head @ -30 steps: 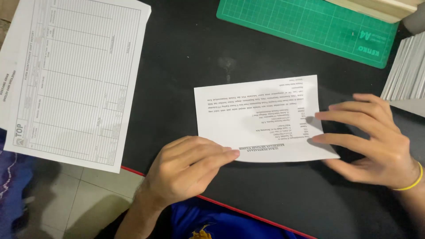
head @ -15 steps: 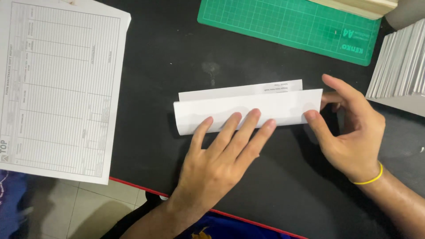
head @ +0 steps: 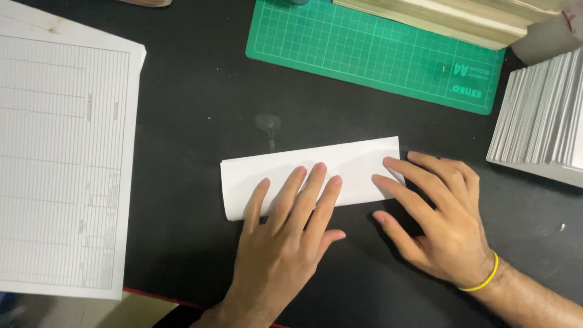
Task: Folding printed documents and inserting them into envelopes for mailing
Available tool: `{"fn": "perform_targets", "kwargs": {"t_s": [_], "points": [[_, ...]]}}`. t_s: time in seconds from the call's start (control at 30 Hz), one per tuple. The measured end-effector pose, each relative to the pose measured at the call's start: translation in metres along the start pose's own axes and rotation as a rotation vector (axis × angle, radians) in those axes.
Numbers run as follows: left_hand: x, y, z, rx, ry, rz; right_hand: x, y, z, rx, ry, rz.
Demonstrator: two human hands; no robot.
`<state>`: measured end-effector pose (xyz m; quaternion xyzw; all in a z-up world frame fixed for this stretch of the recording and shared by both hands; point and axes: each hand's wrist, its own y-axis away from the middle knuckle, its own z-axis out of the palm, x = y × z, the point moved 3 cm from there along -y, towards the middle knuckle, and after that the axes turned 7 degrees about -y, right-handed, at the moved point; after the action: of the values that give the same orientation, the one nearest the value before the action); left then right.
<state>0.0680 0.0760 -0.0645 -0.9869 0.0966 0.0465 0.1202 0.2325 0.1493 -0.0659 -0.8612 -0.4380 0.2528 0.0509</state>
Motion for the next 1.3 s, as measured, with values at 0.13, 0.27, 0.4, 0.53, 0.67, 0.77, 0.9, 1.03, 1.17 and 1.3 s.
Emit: {"fn": "perform_targets", "kwargs": {"t_s": [0.13,0.27,0.4,0.53,0.67,0.77,0.9,1.03,1.17,1.3], "points": [[-0.002,-0.002,0.005,-0.009,0.107,-0.040,0.006,0.001,0.004,-0.044,0.003,0.041],[-0.003,-0.002,0.013,-0.018,0.107,-0.058,0.010,-0.001,0.008,-0.093,0.028,0.080],[-0.004,-0.005,0.016,0.019,0.131,-0.085,0.013,-0.003,0.011,-0.100,0.044,0.083],[-0.002,-0.005,0.024,0.069,0.114,-0.079,0.016,-0.001,0.013,-0.104,0.036,0.088],[-0.003,-0.005,0.025,0.056,0.121,-0.092,0.017,0.000,0.015,-0.108,0.041,0.093],[-0.003,-0.005,0.025,0.052,0.133,-0.095,0.017,0.000,0.015,-0.099,0.048,0.089],[-0.003,-0.003,0.025,0.030,0.133,-0.078,0.015,-0.001,0.015,-0.102,0.061,0.094],[-0.003,-0.002,0.025,0.015,0.130,-0.089,0.014,-0.002,0.014,-0.096,0.055,0.084],[-0.003,-0.002,0.024,0.027,0.125,-0.090,0.013,-0.001,0.014,-0.096,0.066,0.090],[-0.002,-0.001,0.025,0.003,0.116,-0.088,0.013,-0.001,0.014,-0.106,0.083,0.091]]}}
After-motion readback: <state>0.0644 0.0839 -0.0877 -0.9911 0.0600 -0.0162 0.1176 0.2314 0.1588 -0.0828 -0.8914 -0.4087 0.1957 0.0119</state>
